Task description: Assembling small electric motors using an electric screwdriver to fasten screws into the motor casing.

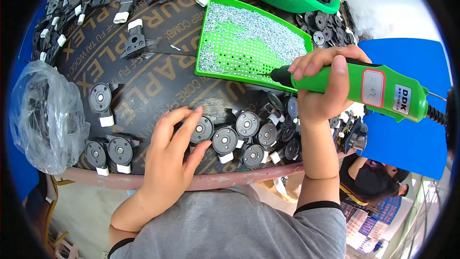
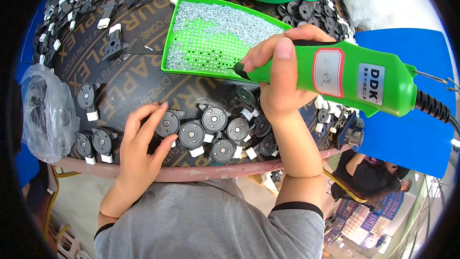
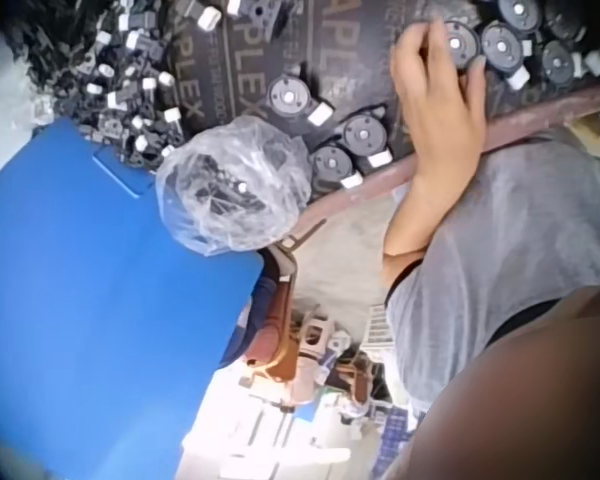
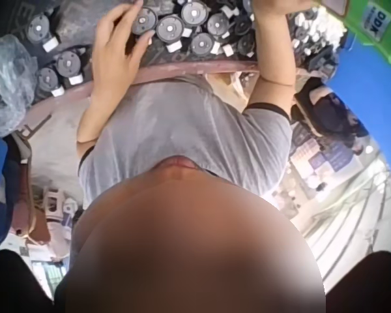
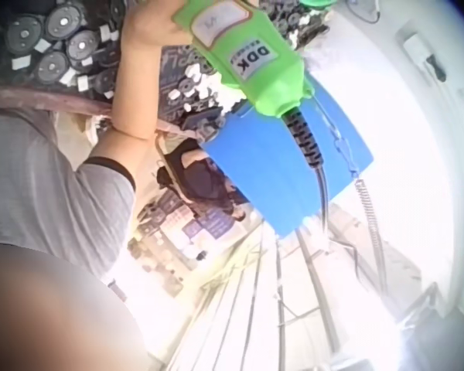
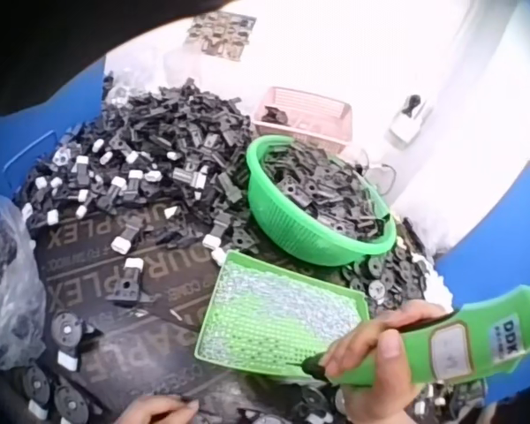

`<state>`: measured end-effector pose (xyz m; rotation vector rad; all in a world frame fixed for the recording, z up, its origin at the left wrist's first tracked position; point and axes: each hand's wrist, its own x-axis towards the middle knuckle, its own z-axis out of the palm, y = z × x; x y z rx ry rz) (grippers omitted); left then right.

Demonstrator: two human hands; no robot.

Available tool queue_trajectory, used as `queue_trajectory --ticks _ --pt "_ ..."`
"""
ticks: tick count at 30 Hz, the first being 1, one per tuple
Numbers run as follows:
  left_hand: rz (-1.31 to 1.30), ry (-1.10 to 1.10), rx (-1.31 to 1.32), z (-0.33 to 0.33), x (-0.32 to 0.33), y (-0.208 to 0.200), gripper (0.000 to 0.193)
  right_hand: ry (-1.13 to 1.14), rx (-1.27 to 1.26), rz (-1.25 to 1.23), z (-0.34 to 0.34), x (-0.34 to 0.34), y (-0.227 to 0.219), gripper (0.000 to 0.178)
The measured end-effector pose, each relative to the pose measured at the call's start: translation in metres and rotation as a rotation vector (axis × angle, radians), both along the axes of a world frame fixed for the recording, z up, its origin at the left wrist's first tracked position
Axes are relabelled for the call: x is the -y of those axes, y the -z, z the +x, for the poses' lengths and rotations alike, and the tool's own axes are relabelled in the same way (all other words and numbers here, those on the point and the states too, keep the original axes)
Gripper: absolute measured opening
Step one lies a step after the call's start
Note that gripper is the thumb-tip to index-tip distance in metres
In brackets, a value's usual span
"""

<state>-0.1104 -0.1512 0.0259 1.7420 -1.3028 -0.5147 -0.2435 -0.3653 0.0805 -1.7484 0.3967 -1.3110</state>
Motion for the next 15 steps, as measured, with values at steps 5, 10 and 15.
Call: queue_trajectory --ticks 5,10,15 --pt "0.002 0.05 -0.067 0.008 0.0 0.005 0.048 -0.161 0.225 0.085 -0.005 -0.005 -0.012 0.019" --pt "-0.022 0.083 -0.054 0.012 0.005 0.002 0.049 -0.388 0.043 -0.042 -0.006 -0.066 -0.063 0.033" --pt "-0.045 0.058 -0.082 0.013 0.0 0.011 0.049 -0.579 -0.12 -0.11 0.014 -0.085 -0.038 0.031"
